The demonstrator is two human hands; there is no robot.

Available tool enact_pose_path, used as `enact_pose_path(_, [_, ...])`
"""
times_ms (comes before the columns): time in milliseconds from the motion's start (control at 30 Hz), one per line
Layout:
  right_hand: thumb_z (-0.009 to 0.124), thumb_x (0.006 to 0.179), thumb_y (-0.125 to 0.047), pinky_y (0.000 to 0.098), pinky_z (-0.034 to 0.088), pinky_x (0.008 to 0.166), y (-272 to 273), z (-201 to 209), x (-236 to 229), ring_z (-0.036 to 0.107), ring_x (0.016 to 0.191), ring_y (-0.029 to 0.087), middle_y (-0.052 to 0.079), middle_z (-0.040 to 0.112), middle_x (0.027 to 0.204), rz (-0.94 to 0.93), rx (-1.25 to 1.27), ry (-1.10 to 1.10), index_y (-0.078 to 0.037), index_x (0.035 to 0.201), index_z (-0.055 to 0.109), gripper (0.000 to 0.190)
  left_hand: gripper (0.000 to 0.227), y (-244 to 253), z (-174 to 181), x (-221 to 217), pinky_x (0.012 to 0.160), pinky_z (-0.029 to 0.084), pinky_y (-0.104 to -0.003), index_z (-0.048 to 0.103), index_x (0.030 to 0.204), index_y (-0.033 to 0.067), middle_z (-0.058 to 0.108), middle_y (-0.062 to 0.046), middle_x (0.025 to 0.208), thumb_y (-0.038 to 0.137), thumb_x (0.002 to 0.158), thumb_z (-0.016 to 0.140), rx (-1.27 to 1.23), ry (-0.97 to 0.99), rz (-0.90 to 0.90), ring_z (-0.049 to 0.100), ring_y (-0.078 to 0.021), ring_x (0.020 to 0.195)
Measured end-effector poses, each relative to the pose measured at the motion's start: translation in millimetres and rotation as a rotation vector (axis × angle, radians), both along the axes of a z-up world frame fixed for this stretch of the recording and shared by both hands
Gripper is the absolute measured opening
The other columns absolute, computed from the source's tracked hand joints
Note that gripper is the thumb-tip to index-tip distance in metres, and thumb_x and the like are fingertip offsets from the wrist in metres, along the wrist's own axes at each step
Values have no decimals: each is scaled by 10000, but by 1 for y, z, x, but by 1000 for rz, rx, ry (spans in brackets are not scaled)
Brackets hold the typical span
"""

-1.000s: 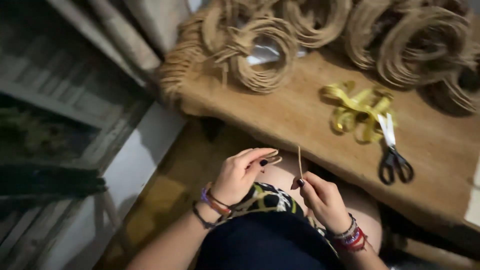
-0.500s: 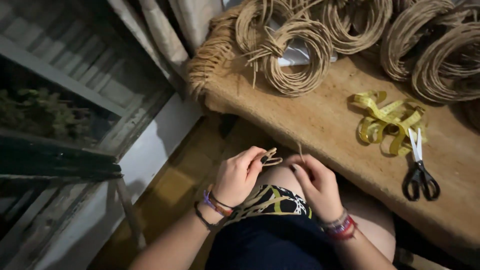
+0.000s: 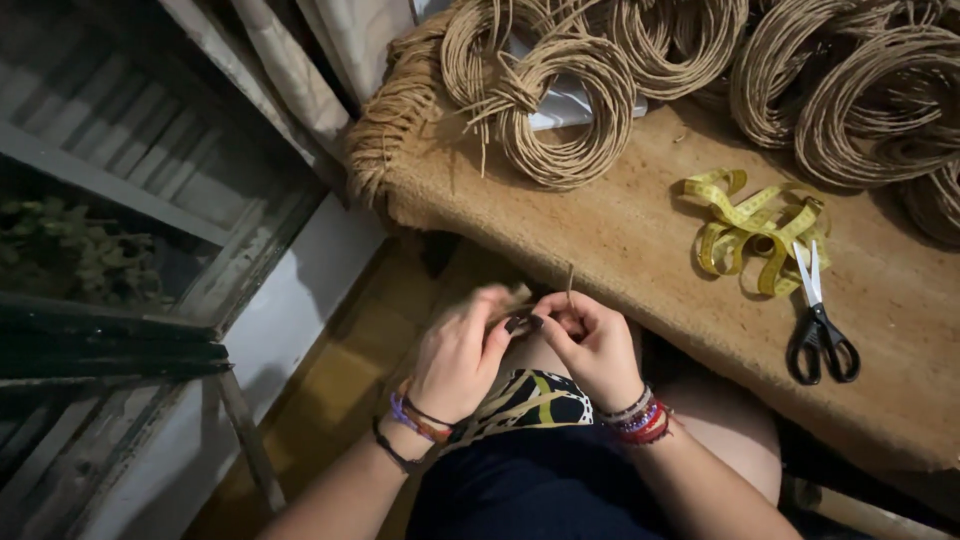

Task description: Measuring and tying lengths of rope using a measuring tape.

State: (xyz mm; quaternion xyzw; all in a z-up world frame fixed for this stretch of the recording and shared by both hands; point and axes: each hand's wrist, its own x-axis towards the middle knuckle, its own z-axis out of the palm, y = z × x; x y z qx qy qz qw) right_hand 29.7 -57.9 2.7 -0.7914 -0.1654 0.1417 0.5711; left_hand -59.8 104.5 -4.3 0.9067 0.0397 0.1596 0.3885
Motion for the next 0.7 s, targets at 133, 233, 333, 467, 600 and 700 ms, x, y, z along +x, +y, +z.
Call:
enact_pose_path(133, [766, 835, -80, 234, 428, 575, -9, -15, 3, 442, 542, 86, -32, 455, 524, -20, -7, -20, -116, 941, 795, 116, 770, -3, 32, 4, 1018, 212, -835, 251, 1618, 34, 212, -324, 1627, 269, 973, 599, 175, 50, 51, 244, -629, 1407])
enact_pose_path(233, [767, 839, -98, 240, 435, 569, -11, -15, 0, 441, 541, 85, -38, 440, 532, -18, -25, -46, -132, 945, 788, 113, 538, -10, 11, 9, 1075, 207, -791, 545, 1423, 21, 402, -270, 1529, 93, 912, 698, 182, -81, -73, 251, -562, 1446])
enact_pose_path(333, [754, 873, -130, 241, 446, 549, -15, -1, 0, 466, 531, 87, -17, 484, 531, 12, -17, -50, -139, 972, 796, 108, 169, -12, -30, 17, 880, 558, -453, 732, 1057, 62, 745, -158, 1057, 136, 974, 606, 122, -53, -152, 709, -384, 1033])
enact_pose_path(467, [506, 1003, -155, 253, 458, 540, -31, 16, -4, 472, 513, 103, -1, 492, 509, 96, 55, 34, -102, 924, 738, 250, 204, -19, 11, 16, 763, 592, -368, 728, 934, 179, 753, -9, 924, 154, 1008, 540, -296, -26, -48, 749, -260, 856])
enact_pose_path(600, [494, 1023, -168, 344, 509, 530, -50, -19, -11, 516, 515, 170, 75, 573, 490, 261, -4, 41, -81, 789, 743, 352, 262, -41, 36, 21, 883, 604, -410, 774, 1091, 71, 787, -107, 1110, 120, 1045, 521, -679, -168, -79, 768, -290, 995])
enact_pose_path(700, [422, 1085, -295, 280, 412, 595, -50, 6, -20, 442, 642, 100, -28, 504, 722, 376, -22, 18, -102, 805, 557, 366, 364, -53, 48, 18, 922, 616, -319, 686, 1183, -5, 741, -124, 1209, 227, 1079, 425, -778, -90, -185, 763, -241, 1075])
